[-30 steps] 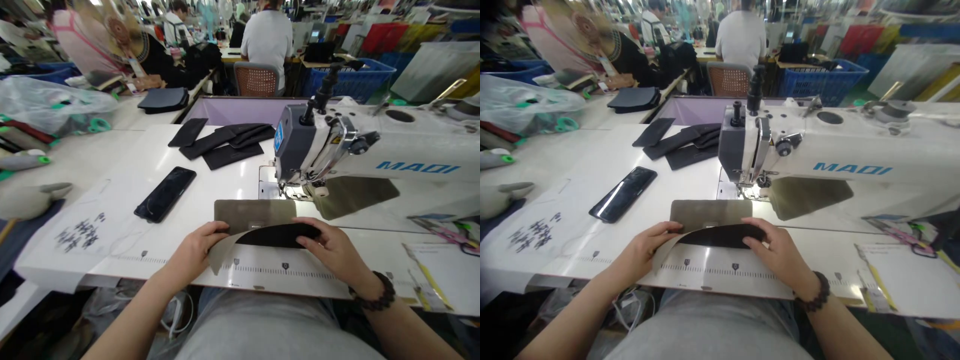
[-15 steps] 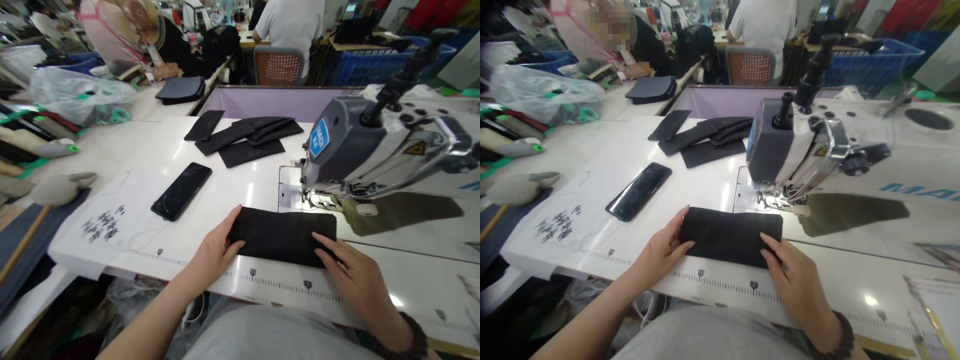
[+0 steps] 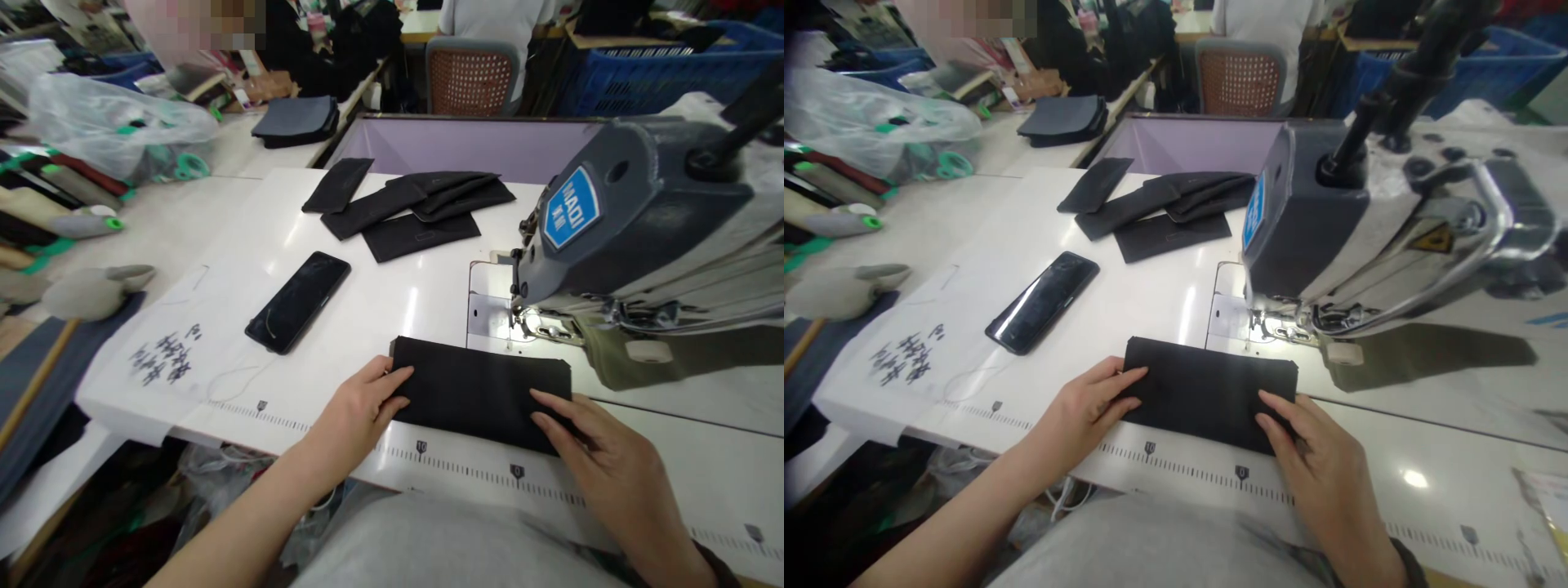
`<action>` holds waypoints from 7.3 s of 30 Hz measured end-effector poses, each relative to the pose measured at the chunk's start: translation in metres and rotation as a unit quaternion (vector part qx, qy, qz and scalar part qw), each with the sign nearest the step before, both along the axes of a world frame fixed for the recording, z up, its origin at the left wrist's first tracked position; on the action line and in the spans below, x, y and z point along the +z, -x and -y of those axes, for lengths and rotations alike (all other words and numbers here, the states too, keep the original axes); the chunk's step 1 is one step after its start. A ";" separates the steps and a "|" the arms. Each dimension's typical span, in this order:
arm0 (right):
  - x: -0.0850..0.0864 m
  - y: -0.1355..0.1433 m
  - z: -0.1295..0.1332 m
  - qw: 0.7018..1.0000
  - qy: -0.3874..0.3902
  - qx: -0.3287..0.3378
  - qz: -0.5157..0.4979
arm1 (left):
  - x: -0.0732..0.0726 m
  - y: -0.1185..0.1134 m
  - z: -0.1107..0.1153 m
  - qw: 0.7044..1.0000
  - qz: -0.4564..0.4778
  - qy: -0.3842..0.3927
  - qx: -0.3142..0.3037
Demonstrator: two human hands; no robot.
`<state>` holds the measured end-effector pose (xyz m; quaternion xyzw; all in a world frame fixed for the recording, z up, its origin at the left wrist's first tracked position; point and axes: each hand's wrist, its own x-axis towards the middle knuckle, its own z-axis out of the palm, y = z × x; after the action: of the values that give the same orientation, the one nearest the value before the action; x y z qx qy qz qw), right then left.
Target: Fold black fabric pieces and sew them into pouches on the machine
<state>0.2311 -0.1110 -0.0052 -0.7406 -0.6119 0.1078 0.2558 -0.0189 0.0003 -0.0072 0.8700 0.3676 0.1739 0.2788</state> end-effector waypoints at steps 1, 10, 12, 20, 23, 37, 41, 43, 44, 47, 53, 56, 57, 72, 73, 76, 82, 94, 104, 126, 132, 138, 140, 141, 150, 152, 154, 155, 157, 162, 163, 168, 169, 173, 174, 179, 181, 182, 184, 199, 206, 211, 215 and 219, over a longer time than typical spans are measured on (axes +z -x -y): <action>0.000 0.000 0.000 1.000 -0.001 -0.001 -0.002 | 0.000 0.000 0.000 1.000 0.000 0.000 0.003; 0.001 -0.003 0.001 0.999 0.008 0.011 0.034 | 0.002 -0.003 0.001 1.000 0.005 0.000 0.014; 0.002 -0.003 0.001 0.999 0.001 0.017 0.042 | 0.003 -0.003 0.001 1.000 0.007 -0.005 0.018; 0.002 -0.003 0.003 0.997 -0.019 0.025 0.072 | 0.003 -0.003 0.004 0.999 -0.012 -0.023 0.019; 0.002 -0.003 0.002 0.997 -0.020 0.021 0.077 | 0.004 -0.003 0.004 1.000 -0.012 -0.011 0.021; 0.001 -0.005 0.005 0.993 0.001 0.024 0.112 | 0.008 -0.007 0.003 0.998 -0.039 0.033 0.047; -0.003 -0.007 0.007 0.994 0.021 0.019 0.105 | 0.010 -0.008 0.002 0.997 -0.054 0.040 0.050; -0.004 -0.008 0.008 0.995 0.020 0.009 0.099 | 0.011 -0.009 0.002 0.996 -0.053 0.043 0.053; -0.005 -0.008 0.008 0.995 0.019 0.005 0.098 | 0.011 -0.009 0.002 0.996 -0.054 0.045 0.055; -0.004 -0.007 0.006 0.995 0.018 0.002 0.096 | 0.010 -0.009 0.001 0.995 -0.061 0.050 0.059; 0.001 -0.003 0.005 0.996 0.010 0.003 0.083 | 0.007 -0.007 0.001 0.997 -0.048 0.038 0.048; 0.003 0.000 0.004 0.998 0.009 0.011 0.056 | 0.004 -0.005 -0.001 0.998 -0.033 0.014 0.042; 0.004 0.001 0.003 0.999 0.014 0.009 0.049 | 0.002 -0.005 -0.001 0.999 -0.031 0.006 0.040; 0.005 0.001 0.001 0.999 0.051 -0.014 -0.002 | 0.000 -0.004 -0.005 0.998 -0.035 -0.039 0.024; 0.005 0.001 0.000 0.998 0.053 -0.017 -0.005 | 0.000 -0.004 -0.005 0.998 -0.034 -0.042 0.024; 0.005 0.002 -0.001 0.997 0.066 -0.031 -0.017 | -0.001 -0.004 -0.005 0.998 -0.035 -0.049 0.022; 0.006 0.001 -0.003 0.995 0.088 -0.043 -0.019 | 0.000 -0.005 -0.006 0.997 -0.031 -0.064 0.023; 0.012 0.002 -0.006 0.990 0.080 -0.023 0.110 | 0.006 -0.016 -0.003 0.962 -0.145 -0.230 -0.043; 0.002 0.013 -0.019 0.956 -0.048 0.241 0.162 | 0.023 -0.066 0.007 0.949 -0.229 -0.190 -0.105; -0.016 0.015 -0.014 0.949 0.021 0.224 0.222 | -0.007 -0.010 0.003 0.930 -0.247 -0.271 0.005; -0.010 0.020 -0.010 0.971 -0.016 0.156 0.183 | 0.014 -0.031 0.012 0.919 -0.264 -0.249 -0.155; 0.010 0.011 -0.013 0.968 -0.008 0.187 0.165 | 0.007 -0.093 -0.047 0.928 -0.239 -0.263 -0.114; 0.012 0.000 -0.021 0.952 -0.016 0.258 0.163 | 0.005 -0.112 -0.063 0.924 -0.241 -0.261 -0.140; 0.013 -0.006 -0.025 0.943 -0.021 0.289 0.165 | 0.005 -0.119 -0.068 0.922 -0.243 -0.261 -0.152; -0.002 -0.044 -0.052 0.920 -0.082 0.354 0.143 | 0.009 -0.124 -0.053 0.923 -0.199 -0.233 -0.233; -0.005 -0.044 -0.052 0.923 -0.087 0.345 0.148 | 0.006 -0.123 -0.052 0.926 -0.192 -0.227 -0.235; -0.007 -0.045 -0.052 0.929 -0.084 0.326 0.152 | 0.003 -0.124 -0.056 0.929 -0.177 -0.228 -0.234; -0.007 -0.045 -0.052 0.934 -0.080 0.312 0.152 | 0.002 -0.125 -0.058 0.931 -0.167 -0.231 -0.230; -0.008 -0.046 -0.053 0.943 -0.074 0.285 0.152 | 0.000 -0.128 -0.063 0.933 -0.145 -0.235 -0.228; -0.010 -0.045 -0.055 0.949 -0.066 0.266 0.156 | -0.003 -0.129 -0.066 0.931 -0.131 -0.231 -0.250; -0.010 -0.045 -0.055 0.950 -0.061 0.263 0.157 | -0.004 -0.129 -0.065 0.931 -0.132 -0.231 -0.248; -0.008 -0.044 -0.055 0.956 -0.049 0.244 0.154 | -0.006 -0.129 -0.066 0.933 -0.132 -0.237 -0.238; -0.008 -0.044 -0.056 0.957 -0.048 0.241 0.154 | -0.006 -0.129 -0.067 0.933 -0.130 -0.237 -0.237; -0.009 -0.043 -0.056 0.959 -0.039 0.232 0.157 | -0.006 -0.130 -0.069 0.934 -0.126 -0.239 -0.233; -0.009 -0.043 -0.056 0.960 -0.037 0.229 0.157 | -0.006 -0.130 -0.069 0.935 -0.125 -0.239 -0.232; -0.008 -0.043 -0.057 0.964 -0.032 0.219 0.149 | -0.004 -0.131 -0.070 0.937 -0.124 -0.230 -0.232; -0.008 -0.043 -0.057 0.965 -0.033 0.218 0.146 | -0.004 -0.132 -0.071 0.938 -0.125 -0.227 -0.232; -0.008 -0.043 -0.057 0.965 -0.035 0.216 0.144 | -0.003 -0.132 -0.071 0.938 -0.126 -0.227 -0.231; -0.008 -0.043 -0.057 0.966 -0.035 0.214 0.141 | -0.003 -0.132 -0.071 0.937 -0.129 -0.227 -0.230; -0.006 -0.041 -0.058 0.969 -0.034 0.207 0.133 | -0.004 -0.132 -0.073 0.934 -0.138 -0.228 -0.239; -0.006 -0.042 -0.060 0.966 -0.043 0.213 0.142 | -0.002 -0.131 -0.075 0.936 -0.124 -0.228 -0.237; -0.006 -0.043 -0.057 0.958 -0.066 0.253 0.121 | -0.001 -0.129 -0.072 0.931 -0.113 -0.238 -0.252; -0.006 -0.043 -0.053 0.948 -0.075 0.287 0.117 | 0.004 -0.125 -0.066 0.914 -0.081 -0.223 -0.330; -0.006 -0.043 -0.053 0.944 -0.083 0.293 0.128 | 0.009 -0.123 -0.062 0.897 -0.070 -0.210 -0.382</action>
<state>0.2738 -0.0582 -0.0115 -0.5119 -0.8366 0.0309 0.1927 0.1038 0.0619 0.0022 0.9918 -0.0197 0.0655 0.1084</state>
